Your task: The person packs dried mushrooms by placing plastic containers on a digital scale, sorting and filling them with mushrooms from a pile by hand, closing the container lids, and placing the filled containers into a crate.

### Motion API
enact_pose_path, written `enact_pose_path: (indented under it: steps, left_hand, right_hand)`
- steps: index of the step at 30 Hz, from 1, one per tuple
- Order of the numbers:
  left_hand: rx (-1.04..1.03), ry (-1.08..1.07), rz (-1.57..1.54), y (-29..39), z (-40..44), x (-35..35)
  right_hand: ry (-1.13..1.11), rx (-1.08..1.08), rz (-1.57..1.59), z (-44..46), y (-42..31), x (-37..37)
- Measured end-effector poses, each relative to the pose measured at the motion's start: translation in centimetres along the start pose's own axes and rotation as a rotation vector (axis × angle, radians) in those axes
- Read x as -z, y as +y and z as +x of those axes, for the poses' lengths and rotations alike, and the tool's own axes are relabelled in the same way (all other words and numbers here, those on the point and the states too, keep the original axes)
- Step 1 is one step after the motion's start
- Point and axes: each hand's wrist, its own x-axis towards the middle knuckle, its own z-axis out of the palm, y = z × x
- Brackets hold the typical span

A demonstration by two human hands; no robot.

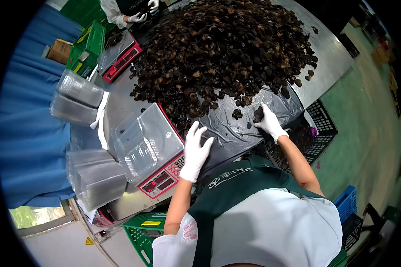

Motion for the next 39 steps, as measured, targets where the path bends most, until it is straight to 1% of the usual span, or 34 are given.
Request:
enact_pose_path:
  steps: [2, 4, 6, 7, 8, 9, 11, 12, 13, 15, 16, 17, 19, 21, 23, 25, 27, 28, 29, 31, 33, 35, 37, 38, 39]
  left_hand:
    - [0.085, -0.054, 0.144, -1.7, 1.6, -3.8]
    - [0.18, -0.148, 0.271, -1.9, 3.2, -6.0]
    - [0.264, -0.249, 0.361, -2.2, 4.8, -7.4]
    - [0.261, -0.266, 0.404, -2.5, 5.4, -8.1]
    - [0.257, -0.262, 0.42, -2.8, 6.0, -8.7]
    - [0.254, -0.262, 0.436, -2.8, 6.6, -9.0]
    - [0.268, -0.251, 0.423, -2.7, 8.0, -9.2]
    - [0.27, -0.212, 0.446, -3.4, 8.6, -9.5]
    - [0.272, -0.173, 0.468, -4.0, 9.1, -9.8]
    - [0.307, -0.07, 0.505, -4.3, 10.3, -9.1]
    - [0.342, -0.037, 0.472, -4.3, 10.9, -8.5]
    - [0.376, -0.003, 0.44, -4.5, 11.7, -7.8]
    - [0.306, 0.134, 0.378, -4.2, 13.4, -6.2]
    - [0.204, 0.198, 0.334, -4.1, 15.9, -4.8]
    - [0.164, 0.196, 0.304, -4.1, 18.9, -3.7]
    - [0.153, 0.191, 0.338, -4.2, 21.8, -3.0]
    - [0.177, 0.081, 0.412, -4.7, 24.4, -3.2]
    - [0.152, 0.046, 0.429, -4.6, 25.3, -3.5]
    - [0.126, 0.012, 0.447, -4.5, 25.9, -3.8]
    - [0.101, -0.06, 0.465, -4.5, 26.5, -5.2]
    - [0.154, -0.169, 0.477, -4.0, 26.1, -6.4]
    - [0.179, -0.144, 0.446, -3.3, 24.8, -7.0]
    - [0.199, -0.091, 0.447, -3.9, 23.2, -7.9]
    - [0.213, -0.11, 0.492, -4.1, 22.4, -8.4]
    - [0.194, -0.085, 0.506, -4.0, 21.5, -8.8]
  right_hand:
    - [0.006, 0.054, -0.008, 1.5, -0.5, 0.0]
    - [0.04, 0.138, -0.051, 3.1, -1.1, -0.9]
    - [0.022, 0.099, -0.004, 5.0, -2.4, -2.0]
    - [0.023, 0.076, 0.031, 5.8, -3.4, -2.4]
    - [-0.03, 0.124, 0.139, 7.0, -3.4, -3.1]
    - [-0.063, 0.087, 0.169, 7.5, -5.2, -3.1]
    - [-0.084, 0.087, 0.243, 9.1, -5.5, -6.0]
    - [-0.115, 0.166, 0.263, 9.6, -6.1, -6.5]
    - [-0.245, 0.128, 0.338, 9.1, -9.4, -3.8]
    - [-0.428, 0.19, 0.353, 10.0, -11.0, -2.2]
    - [-0.441, 0.257, 0.408, 10.5, -11.2, -1.9]
    - [-0.483, 0.3, 0.305, 11.4, -11.5, -1.1]
    - [-0.176, 0.546, 0.146, 13.6, -11.5, 0.3]
    - [-0.176, 0.284, 0.14, 15.9, -12.7, 3.9]
    - [0.257, 0.423, -0.238, 19.5, -10.9, 4.5]
    - [0.327, 0.319, -0.274, 22.1, -12.2, 8.0]
    - [0.577, 0.292, -0.436, 25.2, -11.2, 8.9]
    - [0.573, 0.202, -0.483, 26.4, -11.0, 9.1]
    - [0.521, 0.111, -0.49, 27.2, -10.7, 9.0]
    - [0.368, 0.051, -0.378, 27.1, -10.7, 8.1]
    - [0.311, 0.086, -0.449, 25.5, -11.4, 6.6]
    - [0.239, 0.159, -0.465, 23.8, -11.1, 4.7]
    - [0.247, 0.268, -0.461, 21.2, -10.6, 3.3]
    - [0.178, 0.26, -0.552, 20.1, -10.2, 2.8]
    - [0.188, 0.281, -0.474, 18.9, -9.7, 2.0]
